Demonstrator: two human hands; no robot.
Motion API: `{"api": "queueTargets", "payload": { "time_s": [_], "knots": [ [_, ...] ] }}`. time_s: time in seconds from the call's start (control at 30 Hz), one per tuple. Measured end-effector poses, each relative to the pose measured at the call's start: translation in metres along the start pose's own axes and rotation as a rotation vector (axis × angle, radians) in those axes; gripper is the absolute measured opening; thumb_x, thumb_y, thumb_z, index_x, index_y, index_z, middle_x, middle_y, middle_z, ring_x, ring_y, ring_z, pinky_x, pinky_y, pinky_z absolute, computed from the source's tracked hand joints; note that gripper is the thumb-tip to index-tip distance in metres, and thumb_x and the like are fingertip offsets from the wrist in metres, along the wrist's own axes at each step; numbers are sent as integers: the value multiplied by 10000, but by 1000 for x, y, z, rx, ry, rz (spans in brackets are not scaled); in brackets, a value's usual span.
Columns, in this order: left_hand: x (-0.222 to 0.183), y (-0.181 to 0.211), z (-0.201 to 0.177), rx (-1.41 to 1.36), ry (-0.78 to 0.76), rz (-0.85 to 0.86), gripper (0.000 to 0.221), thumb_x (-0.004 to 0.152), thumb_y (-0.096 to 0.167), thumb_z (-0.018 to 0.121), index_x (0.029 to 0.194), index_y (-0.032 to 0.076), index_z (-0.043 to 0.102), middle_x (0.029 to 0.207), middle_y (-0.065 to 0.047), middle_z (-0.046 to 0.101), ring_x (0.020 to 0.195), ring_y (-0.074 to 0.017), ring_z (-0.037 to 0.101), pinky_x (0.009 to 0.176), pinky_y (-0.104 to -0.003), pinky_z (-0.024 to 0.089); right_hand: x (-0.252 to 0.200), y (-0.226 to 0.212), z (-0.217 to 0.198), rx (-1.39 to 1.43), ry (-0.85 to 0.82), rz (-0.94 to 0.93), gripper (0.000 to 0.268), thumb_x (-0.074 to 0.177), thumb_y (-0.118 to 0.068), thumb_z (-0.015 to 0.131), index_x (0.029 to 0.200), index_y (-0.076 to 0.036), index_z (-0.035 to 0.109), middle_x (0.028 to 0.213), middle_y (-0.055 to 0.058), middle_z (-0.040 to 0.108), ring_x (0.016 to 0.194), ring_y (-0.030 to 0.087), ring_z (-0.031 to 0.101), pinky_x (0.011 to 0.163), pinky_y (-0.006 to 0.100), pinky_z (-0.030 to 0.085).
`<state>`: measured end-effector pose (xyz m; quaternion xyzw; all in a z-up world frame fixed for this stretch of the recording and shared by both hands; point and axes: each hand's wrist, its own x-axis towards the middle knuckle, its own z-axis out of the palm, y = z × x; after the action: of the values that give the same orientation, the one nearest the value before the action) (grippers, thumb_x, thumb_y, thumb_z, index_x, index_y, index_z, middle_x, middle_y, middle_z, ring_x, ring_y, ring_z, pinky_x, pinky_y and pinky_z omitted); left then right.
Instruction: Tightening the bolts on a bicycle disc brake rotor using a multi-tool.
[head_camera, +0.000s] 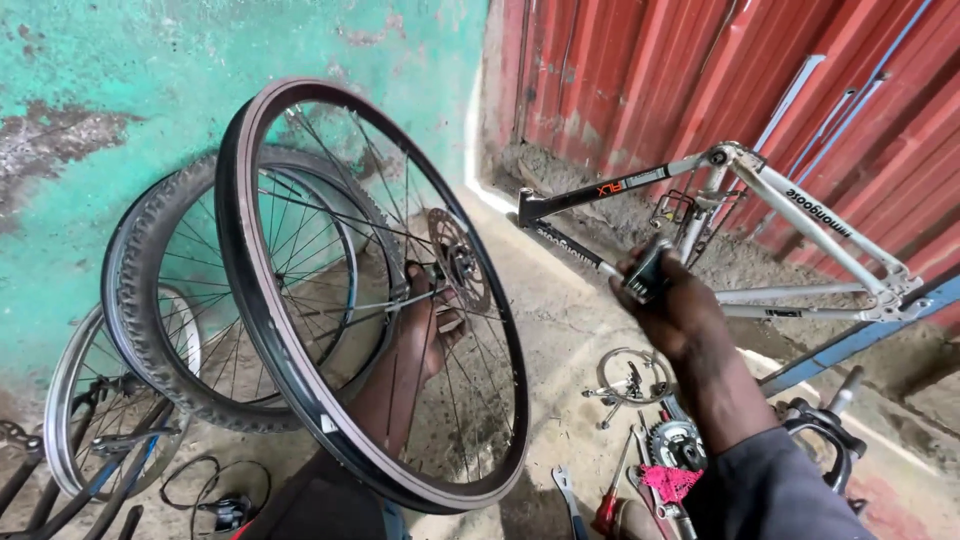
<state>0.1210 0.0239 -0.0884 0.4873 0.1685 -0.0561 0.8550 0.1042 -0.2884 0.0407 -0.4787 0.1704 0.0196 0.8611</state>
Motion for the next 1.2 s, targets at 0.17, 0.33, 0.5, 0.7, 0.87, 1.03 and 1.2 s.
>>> {"api": "queueTargets", "payload": {
  "time_s": [0.17, 0.33, 0.5, 0.7, 0.87, 1.03, 1.2],
  "knots": [
    [17, -8, -21, -18, 52, 38, 757, 1045, 786, 400, 1314, 91, 536, 1179, -89, 538, 1081, -266, 506, 914, -516, 585, -54, 23, 28, -342, -63, -158, 330, 1011, -180, 581, 1278, 8, 529, 1110, 238, 663, 942, 339, 669, 811, 476, 572],
    [25, -23, -35, -6, 280, 24, 671, 1014, 813, 473, 1004, 157, 620, 884, -26, 633, 855, -232, 683, 760, -481, 611, -79, 47, 33, -736, -126, -266, 430, 724, -93, 911, 1125, -6, 784, 848, 198, 756, 709, 231, 638, 634, 318, 536],
    [-11, -10, -42, 8, 152, -38, 740, 983, 757, 451, 1193, 95, 708, 950, -97, 688, 779, -231, 624, 647, -400, 451, -81, 56, 30, -901, -158, -257, 301, 797, -105, 805, 1092, -53, 780, 936, 43, 862, 750, 134, 742, 695, 268, 561],
    [-55, 4, -15, 125, 93, -45, 799, 913, 693, 482, 1364, 71, 700, 1030, -128, 703, 833, -228, 657, 726, -399, 549, -67, 56, 29, -1104, -240, -531, 339, 745, -96, 805, 1082, -85, 764, 957, 22, 827, 795, 121, 801, 744, 269, 636],
    [-53, 1, 1, 176, 42, -71, 787, 851, 726, 536, 1260, 80, 723, 991, -95, 682, 805, -189, 582, 715, -366, 460, -49, 47, 31, -1207, -313, -676, 313, 727, -84, 826, 1036, -106, 782, 1055, 40, 764, 805, 173, 781, 742, 296, 655],
    [-40, -10, 9, 321, 76, 49, 948, 930, 764, 564, 1653, 156, 477, 1497, -204, 575, 1174, -329, 626, 889, -460, 580, -35, 42, 22, -1028, -308, -502, 339, 783, -163, 828, 1105, -78, 766, 775, 141, 764, 652, 188, 653, 603, 341, 548],
    [-25, -11, 4, 449, 133, 123, 729, 955, 737, 639, 1110, 46, 814, 906, -165, 818, 760, -254, 790, 594, -334, 683, -34, 44, 22, -406, -328, -175, 320, 926, -92, 586, 1220, 33, 590, 914, 221, 662, 739, 285, 674, 688, 416, 604]
  ]
}}
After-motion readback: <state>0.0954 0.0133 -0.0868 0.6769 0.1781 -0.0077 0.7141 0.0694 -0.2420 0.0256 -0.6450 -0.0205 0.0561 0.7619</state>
